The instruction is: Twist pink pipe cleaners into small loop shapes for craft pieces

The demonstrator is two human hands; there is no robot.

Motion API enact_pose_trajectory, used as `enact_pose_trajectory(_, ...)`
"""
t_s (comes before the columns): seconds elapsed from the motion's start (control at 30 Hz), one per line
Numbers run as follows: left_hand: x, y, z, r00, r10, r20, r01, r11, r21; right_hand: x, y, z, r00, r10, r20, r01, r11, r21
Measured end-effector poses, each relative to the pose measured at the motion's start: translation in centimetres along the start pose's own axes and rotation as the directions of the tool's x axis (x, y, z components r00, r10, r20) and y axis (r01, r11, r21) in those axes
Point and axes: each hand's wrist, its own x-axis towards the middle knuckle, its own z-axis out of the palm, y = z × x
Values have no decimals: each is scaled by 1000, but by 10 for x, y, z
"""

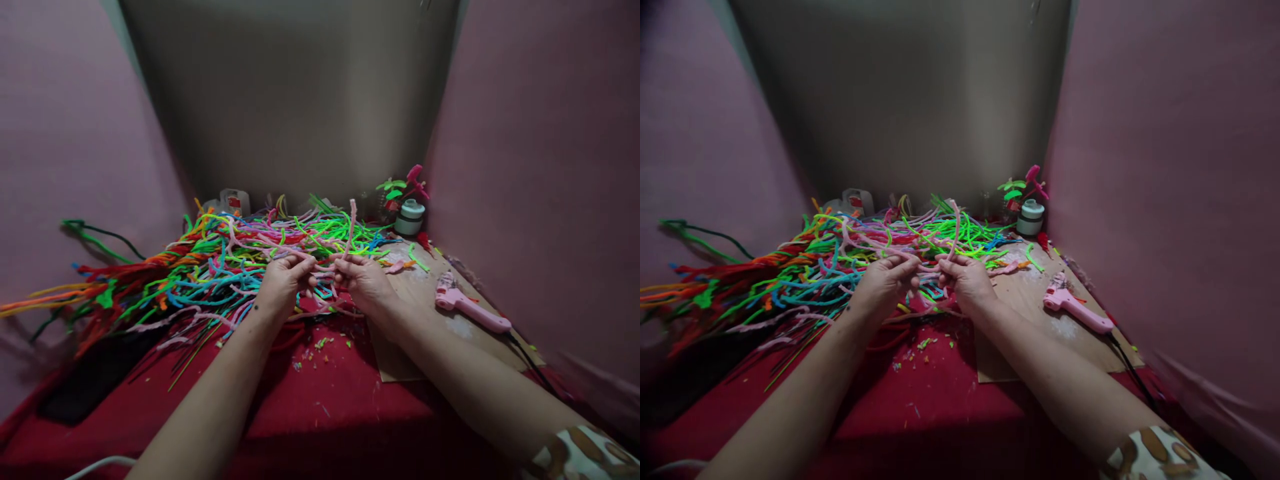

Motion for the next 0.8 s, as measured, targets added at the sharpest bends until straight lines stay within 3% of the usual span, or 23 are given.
enact_pose_trajectory(0.33, -3, -4, 8, 984, 170, -51, -162, 977, 135, -15, -5, 9, 988, 105, 114, -44, 896, -441)
enact_pose_trajectory(0.67, -6, -3, 7, 992, -33, 122, 30, 999, 29, -12, -7, 7, 977, 163, 141, -52, 813, -580)
enact_pose_trajectory(0.73, -6, -3, 7, 994, -45, 98, 45, 999, 7, -13, -9, 7, 964, 200, 174, -77, 840, -537)
enact_pose_trajectory(0.8, -5, -2, 7, 995, -67, 75, 69, 997, -28, -14, -8, 7, 934, 263, 242, -155, 908, -389)
